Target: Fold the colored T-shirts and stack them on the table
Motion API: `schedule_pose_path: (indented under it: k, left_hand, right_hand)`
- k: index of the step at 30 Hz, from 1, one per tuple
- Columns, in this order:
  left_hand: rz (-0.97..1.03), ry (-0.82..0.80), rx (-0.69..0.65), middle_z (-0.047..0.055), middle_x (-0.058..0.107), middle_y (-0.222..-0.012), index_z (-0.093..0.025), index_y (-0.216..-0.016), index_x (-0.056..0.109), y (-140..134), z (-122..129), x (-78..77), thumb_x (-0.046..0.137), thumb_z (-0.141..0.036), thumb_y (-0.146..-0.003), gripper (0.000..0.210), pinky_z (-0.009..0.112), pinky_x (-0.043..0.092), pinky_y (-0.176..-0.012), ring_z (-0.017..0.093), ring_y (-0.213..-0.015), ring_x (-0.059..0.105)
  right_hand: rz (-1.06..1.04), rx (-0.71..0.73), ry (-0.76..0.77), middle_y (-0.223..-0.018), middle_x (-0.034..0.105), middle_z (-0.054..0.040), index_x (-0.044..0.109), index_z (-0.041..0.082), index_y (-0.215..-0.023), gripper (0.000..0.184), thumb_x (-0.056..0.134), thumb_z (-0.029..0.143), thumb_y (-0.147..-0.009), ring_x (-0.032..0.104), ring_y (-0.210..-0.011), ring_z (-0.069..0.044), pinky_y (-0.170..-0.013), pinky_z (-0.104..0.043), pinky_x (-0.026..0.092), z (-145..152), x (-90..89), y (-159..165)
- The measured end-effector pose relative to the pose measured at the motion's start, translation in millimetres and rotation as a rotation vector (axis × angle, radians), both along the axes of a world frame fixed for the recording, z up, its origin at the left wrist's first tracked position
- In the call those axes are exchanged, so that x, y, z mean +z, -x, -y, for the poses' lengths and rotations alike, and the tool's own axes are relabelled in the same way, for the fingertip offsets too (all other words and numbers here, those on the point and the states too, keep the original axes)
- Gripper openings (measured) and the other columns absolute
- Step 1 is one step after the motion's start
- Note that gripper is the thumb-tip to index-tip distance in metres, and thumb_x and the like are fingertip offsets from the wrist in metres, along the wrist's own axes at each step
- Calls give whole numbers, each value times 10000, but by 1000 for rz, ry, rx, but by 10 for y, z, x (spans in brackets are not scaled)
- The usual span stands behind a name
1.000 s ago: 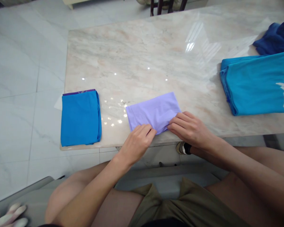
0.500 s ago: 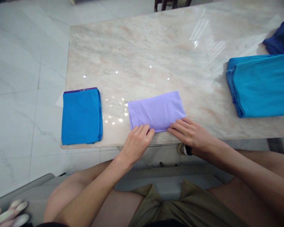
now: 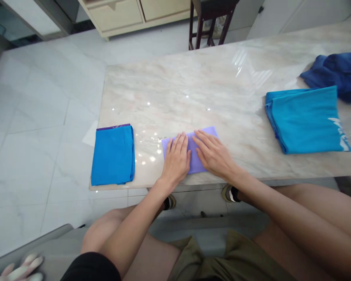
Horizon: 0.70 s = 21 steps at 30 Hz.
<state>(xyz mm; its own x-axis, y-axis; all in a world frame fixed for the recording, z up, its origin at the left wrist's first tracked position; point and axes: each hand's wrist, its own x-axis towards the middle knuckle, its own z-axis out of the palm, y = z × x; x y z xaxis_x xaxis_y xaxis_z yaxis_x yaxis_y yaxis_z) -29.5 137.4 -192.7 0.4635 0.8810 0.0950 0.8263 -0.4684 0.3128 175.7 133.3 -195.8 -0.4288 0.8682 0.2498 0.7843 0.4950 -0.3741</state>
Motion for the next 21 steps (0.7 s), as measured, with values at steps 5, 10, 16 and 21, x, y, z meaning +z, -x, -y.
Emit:
schedule_pose_path:
  k: [5,10,16,21]
  left_hand:
    - [-23,17,49,187,427,-1867,-124,-1804,393,42,76,-281,433,-303,-1181,650,656,269,-1461,351,-1783,325]
    - [-37,27,147,238,286,-1913,-122,-1815,388,193,190,-282,541,-412,-1151,740,740,298,-1419,481,-1799,203]
    - [-87,22,199,291,311,-1889,-104,-1854,243,393,249,-265,534,-522,-1154,865,716,318,-1411,448,-1771,322]
    - [-154,18,171,279,565,-1746,-100,-1714,503,712,233,-53,446,-470,-1199,637,641,475,-1316,424,-1632,546]
  right_hand:
    - [33,-54,139,-1895,341,-216,404,114,-1817,704,435,444,-1197,277,-1786,-379,-1429,-647,285,49,-310,71]
    - [48,-213,163,-1909,266,-264,222,84,-1873,883,464,571,-1177,211,-1798,-428,-1432,-698,206,142,-334,-44]
    - [76,-328,184,-1919,214,-282,101,115,-1892,943,469,600,-1172,209,-1788,-481,-1399,-784,183,249,-368,-182]
    - [-117,-299,259,-1814,477,-243,496,185,-1741,648,498,493,-1170,410,-1713,-444,-1367,-741,355,243,-277,-471]
